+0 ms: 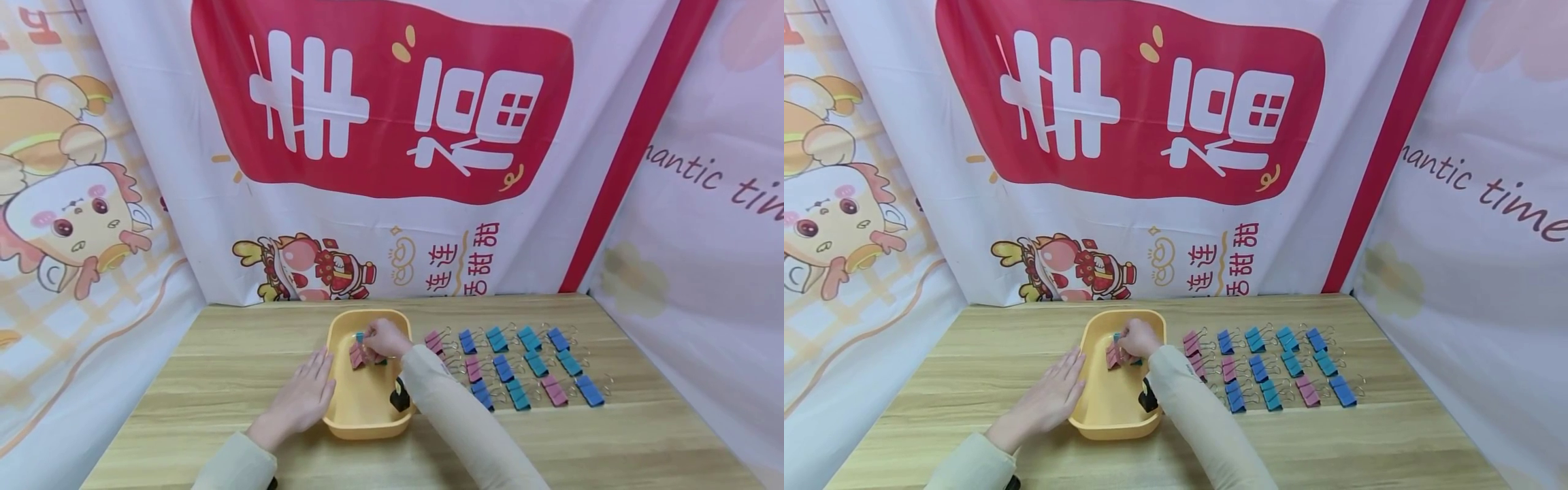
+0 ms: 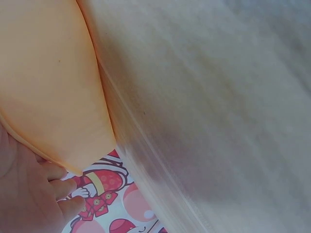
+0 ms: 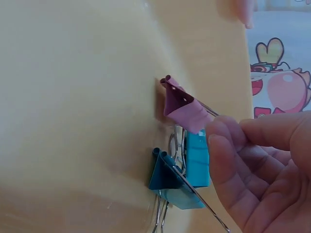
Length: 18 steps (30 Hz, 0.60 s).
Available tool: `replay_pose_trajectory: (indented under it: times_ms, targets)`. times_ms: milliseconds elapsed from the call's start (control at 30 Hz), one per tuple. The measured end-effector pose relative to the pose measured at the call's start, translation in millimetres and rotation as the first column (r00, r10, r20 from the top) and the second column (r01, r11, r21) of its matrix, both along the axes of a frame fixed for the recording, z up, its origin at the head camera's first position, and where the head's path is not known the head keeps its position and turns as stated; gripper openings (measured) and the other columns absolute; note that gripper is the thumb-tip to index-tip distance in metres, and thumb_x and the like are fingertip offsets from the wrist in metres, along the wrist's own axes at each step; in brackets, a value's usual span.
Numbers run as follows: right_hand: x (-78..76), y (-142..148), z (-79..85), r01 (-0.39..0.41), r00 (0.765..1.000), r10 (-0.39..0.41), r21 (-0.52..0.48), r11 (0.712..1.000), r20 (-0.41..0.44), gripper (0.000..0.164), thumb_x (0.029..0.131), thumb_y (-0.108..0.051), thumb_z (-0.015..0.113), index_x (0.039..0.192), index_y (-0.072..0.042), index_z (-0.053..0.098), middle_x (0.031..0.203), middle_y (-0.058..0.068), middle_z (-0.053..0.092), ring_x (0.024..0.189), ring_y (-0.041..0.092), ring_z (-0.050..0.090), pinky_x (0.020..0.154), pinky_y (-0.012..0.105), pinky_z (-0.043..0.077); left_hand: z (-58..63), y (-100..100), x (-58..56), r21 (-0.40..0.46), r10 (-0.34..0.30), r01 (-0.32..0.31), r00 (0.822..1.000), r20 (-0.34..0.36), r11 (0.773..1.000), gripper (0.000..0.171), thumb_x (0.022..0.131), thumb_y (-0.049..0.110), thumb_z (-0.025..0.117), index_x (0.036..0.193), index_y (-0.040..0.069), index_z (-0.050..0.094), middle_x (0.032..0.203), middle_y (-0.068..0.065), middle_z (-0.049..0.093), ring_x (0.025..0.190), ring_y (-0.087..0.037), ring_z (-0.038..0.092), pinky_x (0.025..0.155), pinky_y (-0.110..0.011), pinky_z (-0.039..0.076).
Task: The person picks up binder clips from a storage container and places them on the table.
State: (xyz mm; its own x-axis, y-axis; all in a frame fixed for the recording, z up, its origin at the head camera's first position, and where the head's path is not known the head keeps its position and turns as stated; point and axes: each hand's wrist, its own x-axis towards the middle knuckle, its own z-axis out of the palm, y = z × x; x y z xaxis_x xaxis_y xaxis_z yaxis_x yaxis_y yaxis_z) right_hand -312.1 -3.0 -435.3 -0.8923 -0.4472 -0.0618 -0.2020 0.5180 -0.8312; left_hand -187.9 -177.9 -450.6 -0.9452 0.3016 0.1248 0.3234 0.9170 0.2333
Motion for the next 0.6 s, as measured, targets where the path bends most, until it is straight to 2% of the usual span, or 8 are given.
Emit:
replay_pose_trajectory:
  times_ms: [200,333,600]
  targets:
    - [-1.4,7.2,7.2,0.01,0.999,-0.007,-0.075,0.997,0.042,0.005,0.087,0.001,0.054,0.084,0.002,0.058,0.069,0.02,0.063,0.062,0.035,0.064,0.059,0.044,0.055,0.7,0.6,-0.8,0.01,0.002,-0.003,1.0,0.004,1.0,0.053,0.1,0.026,0.032,0.141,-0.008,0.026,0.148,-0.023,0.017,0.134,-0.036,0.016,0.107,-0.048,0.018]
    - [-2.0,13.2,13.9,0.019,0.997,-0.009,-0.125,0.992,0.082,0.004,0.086,0.0,0.055,0.088,0.002,0.058,0.068,0.017,0.062,0.058,0.029,0.063,0.057,0.04,0.056,0.6,0.4,-0.9,0.005,0.0,0.0,1.0,-0.005,1.0,0.053,0.1,0.025,0.033,0.14,-0.008,0.026,0.148,-0.023,0.017,0.134,-0.037,0.017,0.107,-0.048,0.018]
    - [1.8,30.0,21.1,-0.023,0.993,0.046,-0.204,0.979,0.11,0.014,0.084,0.002,0.054,0.096,0.01,0.054,0.069,0.016,0.061,0.052,0.02,0.058,0.053,0.034,0.055,2.1,0.3,0.8,0.02,-0.004,0.004,1.0,-0.002,1.0,0.053,0.099,0.023,0.035,0.14,-0.009,0.026,0.147,-0.023,0.017,0.134,-0.037,0.017,0.107,-0.048,0.018]
